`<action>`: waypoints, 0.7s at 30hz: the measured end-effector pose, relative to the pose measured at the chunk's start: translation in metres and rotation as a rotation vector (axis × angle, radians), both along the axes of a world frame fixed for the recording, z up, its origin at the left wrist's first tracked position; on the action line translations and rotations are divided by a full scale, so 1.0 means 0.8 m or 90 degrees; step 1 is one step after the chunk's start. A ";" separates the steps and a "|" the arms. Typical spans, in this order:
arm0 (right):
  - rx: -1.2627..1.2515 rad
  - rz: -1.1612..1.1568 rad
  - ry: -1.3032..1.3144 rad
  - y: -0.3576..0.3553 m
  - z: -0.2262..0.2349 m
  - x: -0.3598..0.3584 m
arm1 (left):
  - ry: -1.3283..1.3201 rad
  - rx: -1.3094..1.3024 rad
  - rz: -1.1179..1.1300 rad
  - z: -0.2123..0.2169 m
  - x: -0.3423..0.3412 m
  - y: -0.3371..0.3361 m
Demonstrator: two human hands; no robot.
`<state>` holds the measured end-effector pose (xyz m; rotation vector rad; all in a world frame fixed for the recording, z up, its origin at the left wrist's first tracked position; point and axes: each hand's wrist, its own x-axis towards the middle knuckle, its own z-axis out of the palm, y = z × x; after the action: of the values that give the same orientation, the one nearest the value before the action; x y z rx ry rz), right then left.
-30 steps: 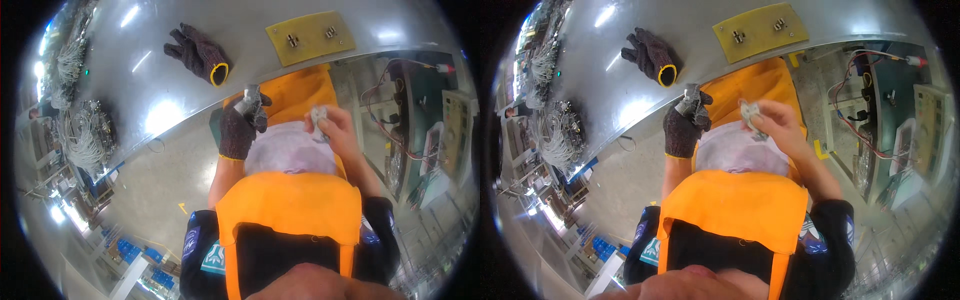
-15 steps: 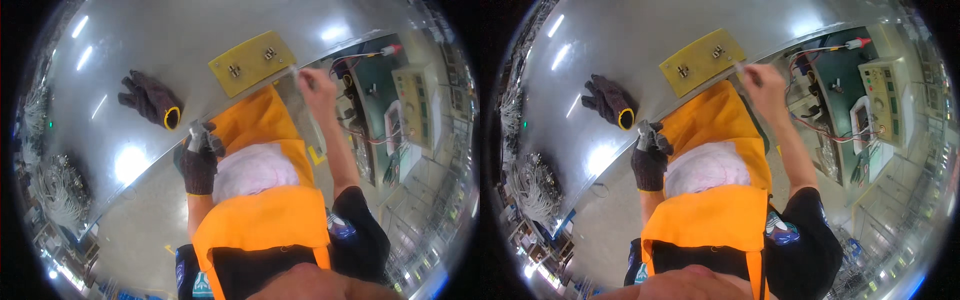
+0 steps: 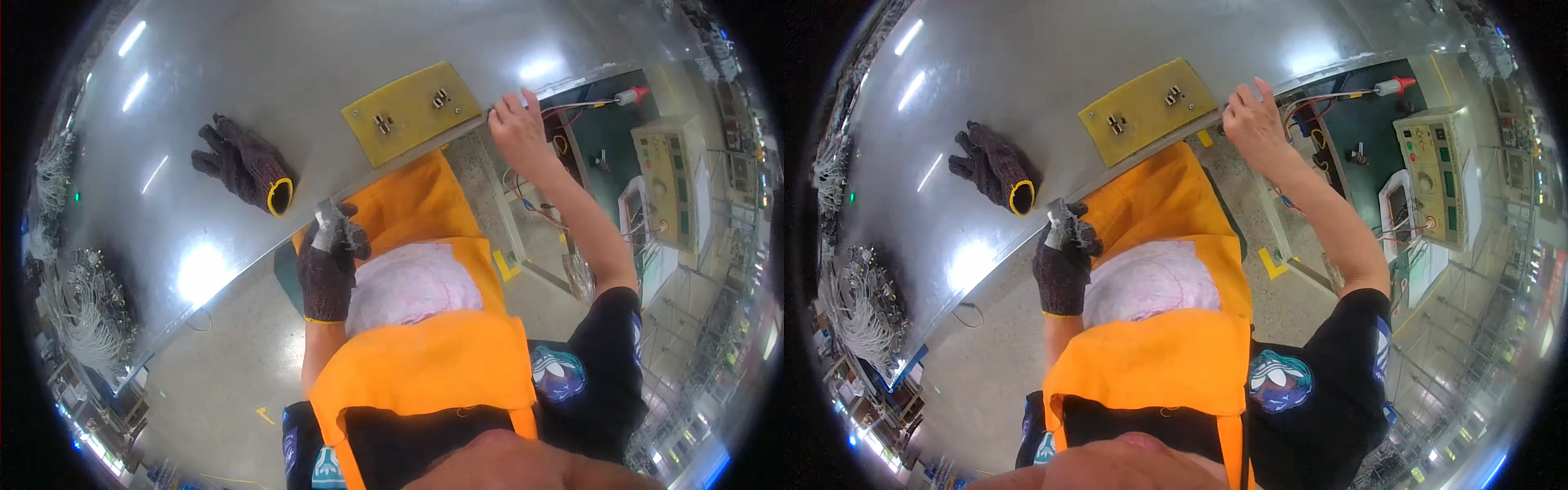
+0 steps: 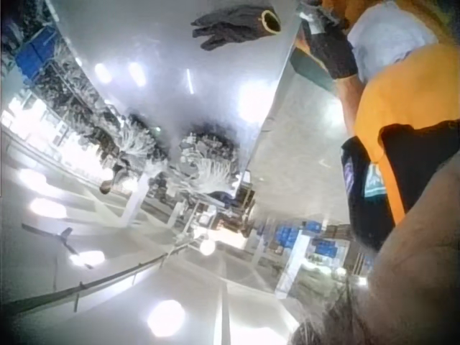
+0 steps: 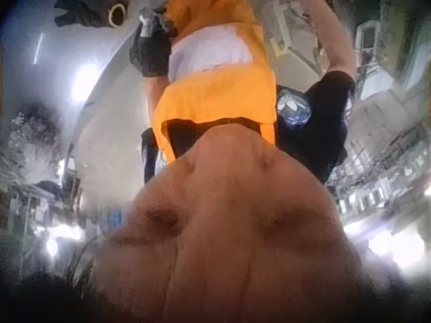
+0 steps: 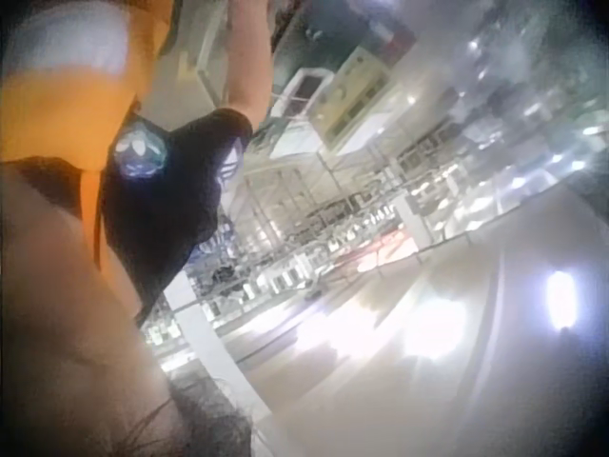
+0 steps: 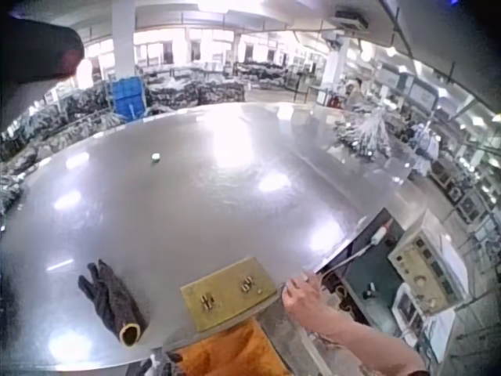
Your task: Manually assembling small mechanical components by applying sealant and wrapping them with protective tape at a production station.
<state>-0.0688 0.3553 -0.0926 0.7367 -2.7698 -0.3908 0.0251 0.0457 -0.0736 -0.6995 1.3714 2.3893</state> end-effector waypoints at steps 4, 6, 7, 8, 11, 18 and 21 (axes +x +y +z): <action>-0.039 -0.046 -0.148 -0.012 0.013 0.000 | -0.001 -0.019 -0.058 0.015 0.002 0.006; 0.032 -0.078 -0.141 -0.017 0.020 0.015 | 0.038 0.047 -0.096 0.014 0.000 0.009; 0.030 -0.103 -0.159 -0.012 0.027 0.016 | 0.034 0.037 -0.082 0.013 0.001 0.011; -0.010 -0.115 -0.158 -0.009 0.033 0.014 | 0.044 0.048 -0.108 0.012 0.001 0.011; -0.122 -0.105 -0.076 -0.015 0.041 0.023 | 0.055 0.048 -0.141 0.013 0.004 0.010; -0.791 0.019 -0.350 -0.146 0.065 0.078 | 0.075 -0.041 -0.153 0.031 0.011 0.013; -0.826 0.030 -0.380 -0.166 0.062 0.081 | 0.143 -0.128 -0.142 0.033 0.019 0.015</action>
<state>-0.0044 0.2222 -0.0428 0.5518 -2.6175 1.6977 0.0407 0.0579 -0.0469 -0.3094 1.6995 2.2269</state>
